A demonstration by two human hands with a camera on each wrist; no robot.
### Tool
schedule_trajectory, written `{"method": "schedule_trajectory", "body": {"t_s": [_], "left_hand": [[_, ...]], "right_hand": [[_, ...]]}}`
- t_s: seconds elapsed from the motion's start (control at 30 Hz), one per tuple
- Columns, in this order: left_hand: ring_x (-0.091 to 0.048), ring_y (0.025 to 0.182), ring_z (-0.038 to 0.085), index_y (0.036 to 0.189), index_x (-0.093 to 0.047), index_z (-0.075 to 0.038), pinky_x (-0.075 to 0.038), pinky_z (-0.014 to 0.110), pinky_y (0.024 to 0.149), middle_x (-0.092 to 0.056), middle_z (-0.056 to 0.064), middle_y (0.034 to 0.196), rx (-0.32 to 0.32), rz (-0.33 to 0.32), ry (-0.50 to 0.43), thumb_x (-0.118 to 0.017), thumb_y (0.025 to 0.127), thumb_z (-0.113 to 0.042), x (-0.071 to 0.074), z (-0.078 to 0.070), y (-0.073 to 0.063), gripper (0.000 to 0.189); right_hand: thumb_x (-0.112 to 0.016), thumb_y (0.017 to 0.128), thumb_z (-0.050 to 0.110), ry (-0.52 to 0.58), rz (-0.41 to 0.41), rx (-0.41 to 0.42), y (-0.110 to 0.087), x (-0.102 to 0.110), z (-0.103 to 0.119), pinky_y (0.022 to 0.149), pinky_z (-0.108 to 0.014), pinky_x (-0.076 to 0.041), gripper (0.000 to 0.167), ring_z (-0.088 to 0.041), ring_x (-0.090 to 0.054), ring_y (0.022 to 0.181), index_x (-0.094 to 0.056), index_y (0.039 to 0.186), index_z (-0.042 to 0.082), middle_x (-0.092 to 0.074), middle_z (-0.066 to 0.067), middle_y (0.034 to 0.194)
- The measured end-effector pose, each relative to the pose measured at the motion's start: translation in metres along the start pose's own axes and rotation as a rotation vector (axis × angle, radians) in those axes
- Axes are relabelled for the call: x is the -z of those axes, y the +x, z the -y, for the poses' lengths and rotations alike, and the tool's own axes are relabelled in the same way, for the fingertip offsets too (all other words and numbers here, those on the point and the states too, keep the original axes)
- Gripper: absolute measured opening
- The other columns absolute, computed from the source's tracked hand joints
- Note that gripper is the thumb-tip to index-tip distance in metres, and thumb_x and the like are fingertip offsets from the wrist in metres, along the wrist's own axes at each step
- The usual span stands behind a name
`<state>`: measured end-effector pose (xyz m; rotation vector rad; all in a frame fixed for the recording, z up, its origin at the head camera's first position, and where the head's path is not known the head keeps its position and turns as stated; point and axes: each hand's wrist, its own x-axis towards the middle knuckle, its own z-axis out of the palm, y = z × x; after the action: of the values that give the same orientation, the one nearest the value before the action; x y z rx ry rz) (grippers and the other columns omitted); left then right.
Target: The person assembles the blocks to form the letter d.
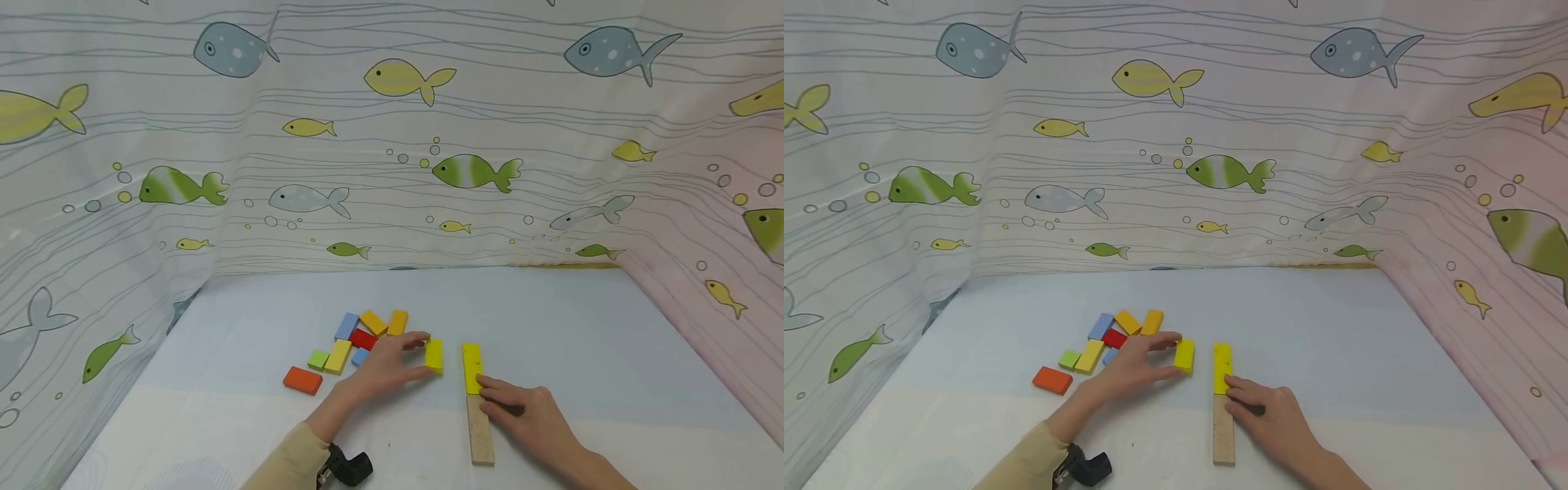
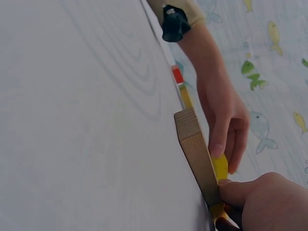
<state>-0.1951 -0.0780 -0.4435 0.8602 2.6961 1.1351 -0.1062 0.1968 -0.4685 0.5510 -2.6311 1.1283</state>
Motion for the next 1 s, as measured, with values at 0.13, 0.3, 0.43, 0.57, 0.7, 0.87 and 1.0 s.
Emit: {"method": "schedule_trajectory", "body": {"t_s": [0.13, 0.3, 0.43, 0.57, 0.7, 0.87, 1.0], "left_hand": [[-0.063, 0.12, 0.021, 0.14, -0.057, -0.012, -0.053, 0.036, 0.1, -0.065, 0.002, 0.133, 0.019, 0.0, -0.024, -0.077, 0.088, -0.034, -0.005, -0.004, 0.008, 0.059], [-0.061, 0.123, 0.02, 0.141, -0.055, -0.014, -0.052, 0.036, 0.102, -0.063, 0.0, 0.136, 0.045, -0.002, -0.058, -0.076, 0.088, -0.037, -0.011, -0.007, 0.018, 0.062], [-0.061, 0.122, 0.02, 0.142, -0.055, -0.013, -0.051, 0.036, 0.102, -0.063, 0.0, 0.137, 0.042, -0.014, -0.068, -0.076, 0.088, -0.037, -0.017, -0.007, 0.027, 0.063], [-0.062, 0.122, 0.02, 0.141, -0.055, -0.012, -0.051, 0.035, 0.102, -0.062, 0.001, 0.138, 0.032, -0.031, -0.084, -0.076, 0.089, -0.037, -0.023, -0.004, 0.035, 0.061], [-0.061, 0.123, 0.02, 0.141, -0.055, -0.013, -0.05, 0.035, 0.104, -0.062, 0.001, 0.138, 0.035, -0.045, -0.119, -0.074, 0.089, -0.038, -0.029, -0.002, 0.043, 0.061], [-0.06, 0.124, 0.019, 0.141, -0.055, -0.014, -0.049, 0.036, 0.106, -0.062, 0.0, 0.137, 0.04, -0.056, -0.115, -0.074, 0.089, -0.039, -0.036, 0.0, 0.051, 0.06], [-0.059, 0.125, 0.018, 0.141, -0.055, -0.014, -0.047, 0.036, 0.108, -0.062, 0.001, 0.137, 0.031, -0.066, -0.093, -0.073, 0.09, -0.04, -0.04, 0.001, 0.057, 0.06]], "right_hand": [[-0.076, 0.087, 0.034, -0.001, 0.022, -0.007, 0.0, 0.001, 0.0, 0.089, -0.027, -0.057, 0.027, -0.014, -0.068, 0.111, -0.079, 0.11, 0.019, -0.071, 0.012, 0.121], [-0.077, 0.087, 0.032, -0.007, 0.005, 0.015, -0.001, 0.001, 0.0, 0.087, -0.028, -0.058, 0.026, -0.015, -0.069, 0.11, -0.079, 0.109, 0.019, -0.071, 0.011, 0.12], [-0.077, 0.087, 0.032, -0.014, -0.004, 0.032, 0.0, 0.001, -0.001, 0.086, -0.027, -0.058, 0.026, -0.014, -0.069, 0.109, -0.079, 0.109, 0.018, -0.071, 0.011, 0.12], [-0.077, 0.087, 0.031, -0.013, -0.01, 0.052, 0.0, 0.001, -0.002, 0.086, -0.028, -0.059, 0.026, -0.014, -0.069, 0.108, -0.079, 0.109, 0.018, -0.071, 0.011, 0.12], [-0.078, 0.087, 0.03, 0.005, -0.019, 0.067, 0.0, 0.0, -0.002, 0.086, -0.023, -0.057, 0.025, -0.014, -0.069, 0.108, -0.079, 0.109, 0.018, -0.072, 0.009, 0.119], [-0.078, 0.086, 0.029, 0.028, -0.027, 0.077, -0.001, 0.0, -0.003, 0.088, -0.01, -0.051, 0.025, -0.014, -0.069, 0.108, -0.079, 0.108, 0.017, -0.072, 0.009, 0.119], [-0.079, 0.086, 0.027, 0.022, -0.04, 0.103, -0.001, -0.001, -0.003, 0.089, -0.004, -0.045, 0.025, -0.014, -0.069, 0.107, -0.079, 0.108, 0.016, -0.072, 0.008, 0.119]]}}
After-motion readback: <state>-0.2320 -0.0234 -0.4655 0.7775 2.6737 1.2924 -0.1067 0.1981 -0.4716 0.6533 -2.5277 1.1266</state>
